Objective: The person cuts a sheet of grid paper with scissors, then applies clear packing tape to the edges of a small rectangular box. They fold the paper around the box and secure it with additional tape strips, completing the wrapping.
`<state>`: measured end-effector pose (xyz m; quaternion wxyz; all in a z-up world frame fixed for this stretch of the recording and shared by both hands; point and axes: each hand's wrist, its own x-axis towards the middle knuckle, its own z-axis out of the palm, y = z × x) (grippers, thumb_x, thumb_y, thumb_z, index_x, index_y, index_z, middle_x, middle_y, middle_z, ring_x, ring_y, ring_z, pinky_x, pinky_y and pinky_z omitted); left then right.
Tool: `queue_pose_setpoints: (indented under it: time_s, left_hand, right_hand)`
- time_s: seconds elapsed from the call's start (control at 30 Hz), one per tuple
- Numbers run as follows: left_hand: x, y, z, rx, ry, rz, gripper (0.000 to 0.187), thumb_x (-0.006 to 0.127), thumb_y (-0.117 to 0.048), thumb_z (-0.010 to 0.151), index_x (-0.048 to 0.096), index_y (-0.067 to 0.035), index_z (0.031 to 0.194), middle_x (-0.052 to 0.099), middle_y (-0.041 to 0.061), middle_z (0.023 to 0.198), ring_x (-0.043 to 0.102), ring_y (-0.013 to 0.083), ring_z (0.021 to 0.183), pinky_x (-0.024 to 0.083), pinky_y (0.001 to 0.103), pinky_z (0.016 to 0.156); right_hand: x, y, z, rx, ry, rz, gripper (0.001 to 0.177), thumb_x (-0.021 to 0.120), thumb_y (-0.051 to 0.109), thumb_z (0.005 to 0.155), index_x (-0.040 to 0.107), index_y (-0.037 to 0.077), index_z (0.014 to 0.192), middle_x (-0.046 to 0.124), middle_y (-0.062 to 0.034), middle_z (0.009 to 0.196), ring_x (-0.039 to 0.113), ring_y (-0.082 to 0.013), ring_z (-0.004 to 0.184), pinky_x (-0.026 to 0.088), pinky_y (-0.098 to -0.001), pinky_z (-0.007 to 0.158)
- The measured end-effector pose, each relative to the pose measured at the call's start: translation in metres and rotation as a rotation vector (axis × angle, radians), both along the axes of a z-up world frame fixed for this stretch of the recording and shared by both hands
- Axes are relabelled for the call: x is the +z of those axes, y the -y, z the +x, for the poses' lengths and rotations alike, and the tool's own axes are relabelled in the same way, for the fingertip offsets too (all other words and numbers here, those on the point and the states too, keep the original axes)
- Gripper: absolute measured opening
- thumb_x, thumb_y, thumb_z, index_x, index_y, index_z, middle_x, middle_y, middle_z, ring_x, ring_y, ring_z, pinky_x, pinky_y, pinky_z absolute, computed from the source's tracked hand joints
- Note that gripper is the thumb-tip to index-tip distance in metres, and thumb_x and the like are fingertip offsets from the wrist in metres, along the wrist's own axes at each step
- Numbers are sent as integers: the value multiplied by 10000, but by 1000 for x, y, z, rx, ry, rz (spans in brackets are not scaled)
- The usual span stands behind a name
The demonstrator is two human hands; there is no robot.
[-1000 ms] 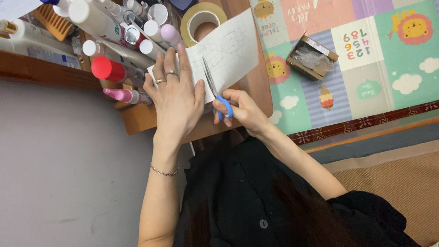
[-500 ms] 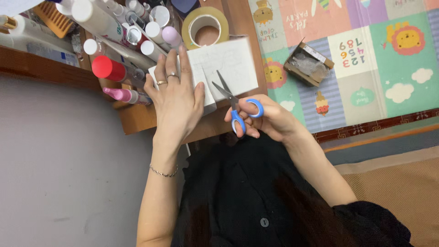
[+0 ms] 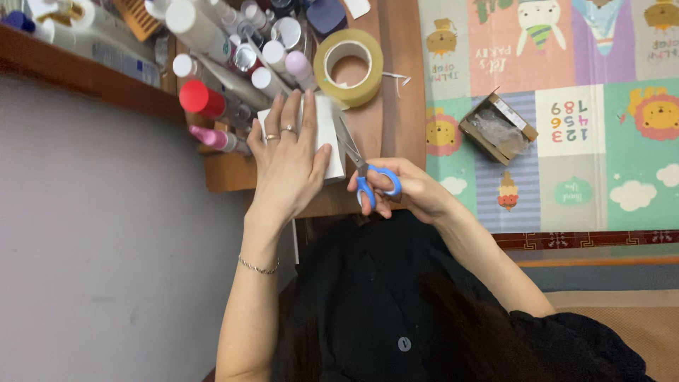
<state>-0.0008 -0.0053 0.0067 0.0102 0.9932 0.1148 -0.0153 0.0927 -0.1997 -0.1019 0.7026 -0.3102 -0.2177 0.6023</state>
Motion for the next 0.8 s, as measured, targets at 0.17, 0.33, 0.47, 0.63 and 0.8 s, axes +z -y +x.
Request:
queue_pose_setpoints:
  time_s: [0.17, 0.33, 0.47, 0.63, 0.8]
  left_hand:
    - [4, 1, -1, -8, 21, -12, 777, 614, -316, 980, 269, -43, 1621, 331, 203, 1624, 254, 397, 1516, 171, 642, 1184]
    - [5, 3, 1, -2, -16, -6, 785, 612, -306, 972, 258, -38, 1620, 320, 186, 1631, 245, 401, 1512, 158, 647, 1173]
    - [5, 2, 1, -1, -16, -2, 784, 607, -310, 976, 253, -33, 1619, 314, 188, 1633, 243, 405, 1514, 158, 649, 1179]
    - [4, 1, 3, 1, -21, -12, 775, 591, -315, 978, 249, -30, 1612, 304, 195, 1633, 234, 409, 1517, 151, 659, 1169]
    - [1, 0, 0, 6, -22, -22, 766, 571, -328, 993, 238, -19, 1610, 293, 211, 1638, 227, 405, 1523, 144, 661, 1170]
  right_hand:
    - [-7, 2, -12, 28, 11, 10, 446, 617, 409, 1002, 651, -4, 1166, 723, -95, 849, 603, -99, 642, 480, -223, 613]
    - [-14, -16, -18, -45, 156, -5, 358, 588, 348, 999, 644, 42, 1176, 705, -49, 868, 621, -71, 702, 492, -208, 668]
    - [-18, -28, -18, -142, 212, -41, 281, 633, 308, 1031, 603, 29, 1035, 716, -64, 878, 609, -79, 719, 505, -230, 701]
    - [-14, -40, -16, -228, 227, -69, 257, 639, 309, 1000, 615, 55, 1024, 694, -35, 862, 667, -69, 791, 524, -236, 672]
    - [-9, -41, -14, -235, 304, -144, 265, 657, 316, 995, 629, 52, 997, 693, -31, 815, 636, -67, 715, 497, -226, 625]
